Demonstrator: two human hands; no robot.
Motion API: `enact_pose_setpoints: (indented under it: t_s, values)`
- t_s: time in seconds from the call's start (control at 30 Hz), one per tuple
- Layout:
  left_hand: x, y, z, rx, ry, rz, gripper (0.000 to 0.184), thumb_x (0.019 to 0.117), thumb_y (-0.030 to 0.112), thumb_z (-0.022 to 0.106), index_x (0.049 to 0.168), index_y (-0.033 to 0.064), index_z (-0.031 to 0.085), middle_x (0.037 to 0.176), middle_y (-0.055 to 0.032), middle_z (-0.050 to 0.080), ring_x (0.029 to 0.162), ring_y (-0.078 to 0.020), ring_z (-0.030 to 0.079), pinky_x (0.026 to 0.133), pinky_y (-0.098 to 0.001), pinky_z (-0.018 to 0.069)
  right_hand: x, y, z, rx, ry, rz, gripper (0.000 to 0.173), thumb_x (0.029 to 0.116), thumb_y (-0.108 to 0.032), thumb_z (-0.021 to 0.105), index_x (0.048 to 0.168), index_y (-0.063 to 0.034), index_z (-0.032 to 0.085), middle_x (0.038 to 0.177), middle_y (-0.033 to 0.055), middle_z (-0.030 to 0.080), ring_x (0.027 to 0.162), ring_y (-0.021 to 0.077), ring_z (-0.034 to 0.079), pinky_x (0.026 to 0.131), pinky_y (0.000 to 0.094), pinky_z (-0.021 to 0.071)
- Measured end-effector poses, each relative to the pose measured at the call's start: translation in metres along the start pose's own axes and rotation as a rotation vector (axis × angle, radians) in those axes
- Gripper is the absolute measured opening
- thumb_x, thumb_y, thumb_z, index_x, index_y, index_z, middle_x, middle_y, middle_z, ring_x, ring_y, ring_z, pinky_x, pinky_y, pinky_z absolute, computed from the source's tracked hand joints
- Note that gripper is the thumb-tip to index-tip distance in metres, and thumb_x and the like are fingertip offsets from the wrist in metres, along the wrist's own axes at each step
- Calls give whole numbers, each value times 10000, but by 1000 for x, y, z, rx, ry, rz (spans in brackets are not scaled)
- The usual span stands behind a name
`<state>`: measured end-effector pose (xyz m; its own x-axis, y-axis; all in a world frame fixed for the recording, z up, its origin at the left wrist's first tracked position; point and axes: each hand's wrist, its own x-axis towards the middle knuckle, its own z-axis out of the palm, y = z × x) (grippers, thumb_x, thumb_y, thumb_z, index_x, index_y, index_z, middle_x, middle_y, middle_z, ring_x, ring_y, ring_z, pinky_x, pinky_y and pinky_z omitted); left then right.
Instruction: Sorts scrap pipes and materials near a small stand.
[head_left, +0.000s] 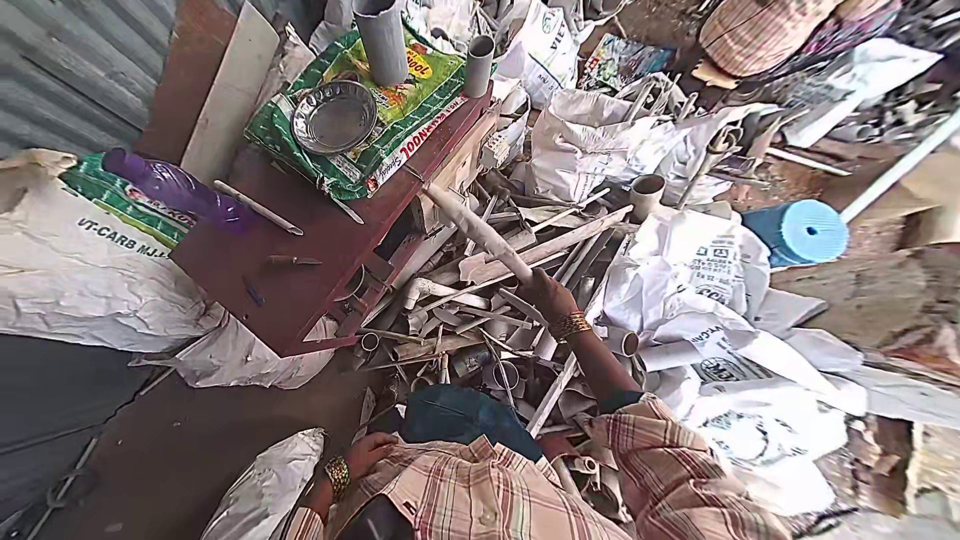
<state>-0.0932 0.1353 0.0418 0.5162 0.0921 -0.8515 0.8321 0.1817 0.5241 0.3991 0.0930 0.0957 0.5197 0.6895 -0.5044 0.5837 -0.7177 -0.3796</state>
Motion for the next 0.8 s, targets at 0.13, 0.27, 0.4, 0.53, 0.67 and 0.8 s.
enact_pose_setpoints:
  t_s: [0.13, 0.27, 0.4, 0.53, 0.67, 0.8]
  values:
    - [-32, -23, -28, -72, 328, -314, 420, 1119, 172, 420, 1411, -120, 498, 1447, -316, 527, 1386, -415, 494, 1182, -497, 345, -1, -3, -25, 190, 103, -68, 503, 1011, -214, 680, 1426, 2, 497, 1143, 323, 674, 1063, 507, 668, 939, 680, 490]
    - [-50, 57, -38, -542, 230, -251, 897, 1051, 560, -87, 1423, -9, 499, 1165, -229, 687, 987, -315, 687, 867, -457, 542, -18, -15, -35, 293, 162, -154, 466, 1004, -158, 683, 1384, 37, 497, 1064, 337, 669, 959, 505, 675, 871, 680, 500]
    - [-50, 141, -33, -429, -62, -111, 554, 1133, 425, 150, 1470, 90, 436, 1007, -85, 722, 709, -132, 673, 637, -271, 540, -37, -20, -38, 305, 202, -142, 467, 980, -128, 710, 1354, 63, 507, 1042, 353, 657, 962, 527, 656, 864, 692, 482]
    - [-45, 167, -35, -172, -91, 38, 430, 1104, 144, 423, 1522, 77, 350, 1160, -137, 670, 806, -131, 652, 719, -300, 535, -70, -29, -51, 478, 323, -102, 499, 995, -112, 658, 1423, 55, 464, 1160, 305, 637, 1034, 359, 643, 951, 535, 490]
    - [-50, 159, -76, -22, 54, 78, 420, 1116, 94, 382, 1522, -13, 370, 1367, -270, 573, 1133, -325, 640, 975, -457, 501, -111, -46, -71, 658, 531, -196, 603, 972, -146, 617, 1480, 79, 383, 1221, 233, 601, 958, 137, 605, 871, 309, 508]
    - [-119, 197, -88, -38, 223, -16, 510, 1153, 269, 216, 1513, -38, 405, 1416, -267, 565, 1203, -350, 616, 1046, -445, 449, -149, -84, -98, 797, 661, -349, 590, 953, -163, 593, 1450, 65, 372, 946, 0, 566, 691, -27, 562, 663, 166, 511]
